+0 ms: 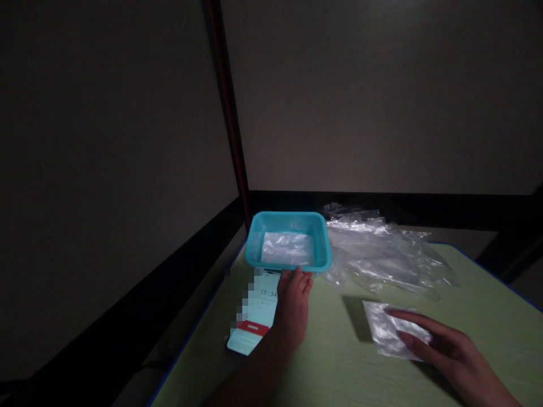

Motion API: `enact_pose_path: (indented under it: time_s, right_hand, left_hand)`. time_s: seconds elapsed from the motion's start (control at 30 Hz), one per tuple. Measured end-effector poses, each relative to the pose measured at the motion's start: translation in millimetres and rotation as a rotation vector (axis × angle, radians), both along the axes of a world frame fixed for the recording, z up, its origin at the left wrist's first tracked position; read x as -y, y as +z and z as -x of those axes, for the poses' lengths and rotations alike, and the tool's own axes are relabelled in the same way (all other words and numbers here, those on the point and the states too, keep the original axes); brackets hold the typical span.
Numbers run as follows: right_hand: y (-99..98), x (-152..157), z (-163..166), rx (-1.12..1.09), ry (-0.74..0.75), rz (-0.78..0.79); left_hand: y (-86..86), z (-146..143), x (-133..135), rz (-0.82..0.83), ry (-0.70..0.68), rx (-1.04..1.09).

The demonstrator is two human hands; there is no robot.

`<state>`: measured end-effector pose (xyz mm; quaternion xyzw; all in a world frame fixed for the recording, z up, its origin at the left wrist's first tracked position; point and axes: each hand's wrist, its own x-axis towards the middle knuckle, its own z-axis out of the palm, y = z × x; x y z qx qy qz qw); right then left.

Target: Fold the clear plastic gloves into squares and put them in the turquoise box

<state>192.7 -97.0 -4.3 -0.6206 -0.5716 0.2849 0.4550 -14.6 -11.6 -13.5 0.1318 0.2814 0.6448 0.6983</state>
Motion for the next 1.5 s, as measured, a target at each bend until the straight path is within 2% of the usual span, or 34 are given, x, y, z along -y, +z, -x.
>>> enact_pose_path:
  time_s: [0.13, 0.27, 0.37, 0.53, 0.6, 0.73, 0.87, 0.97, 1.13, 1.37, 1.5]
  right_hand:
    - [2.6, -1, 1, -0.019, -0.007, 0.03]
    - [3.5, -8, 0, 0.0, 0.006, 0.051]
    - [13.8, -17, 2, -0.032, 0.028, 0.055]
    - [53.2, -41, 16, -0.024, 0.123, 0.042]
    - [71.8, -54, 23, 0.021, 0.234, 0.017]
    - [106.1, -86, 42, 0.164, 0.548, -0.02]
    - [127.7, -120, 64, 0.383, 0.689, -0.156]
    - [130.7, -146, 79, 0.478, 0.765, -0.159]
    - [121.1, -177, 94, 0.596, 0.862, -0.115]
    - [123.8, -191, 115, 0.757, 1.035, -0.052]
    - [122.9, -197, 125, 0.916, 1.07, -0.018]
  left_hand:
    - [5.6, 0, 2, 0.033, -0.02, -0.033]
    - [3.9, -1, 4, 0.041, -0.036, -0.068]
    - [1.0, -1, 6, 0.001, -0.047, -0.092]
    - [3.5, -2, 7, 0.021, -0.045, -0.086]
    - [5.4, -3, 7, 0.028, -0.04, -0.089]
    - [7.6, -3, 8, 0.037, -0.043, -0.098]
    - [8.8, -3, 7, 0.07, -0.035, -0.082]
    - [8.3, -3, 7, 0.075, -0.035, -0.072]
    - [6.8, -3, 7, 0.057, -0.024, -0.056]
    - [5.6, -2, 6, 0.064, -0.018, -0.004]
    - [5.1, -2, 5, 0.069, 0.008, 0.0]
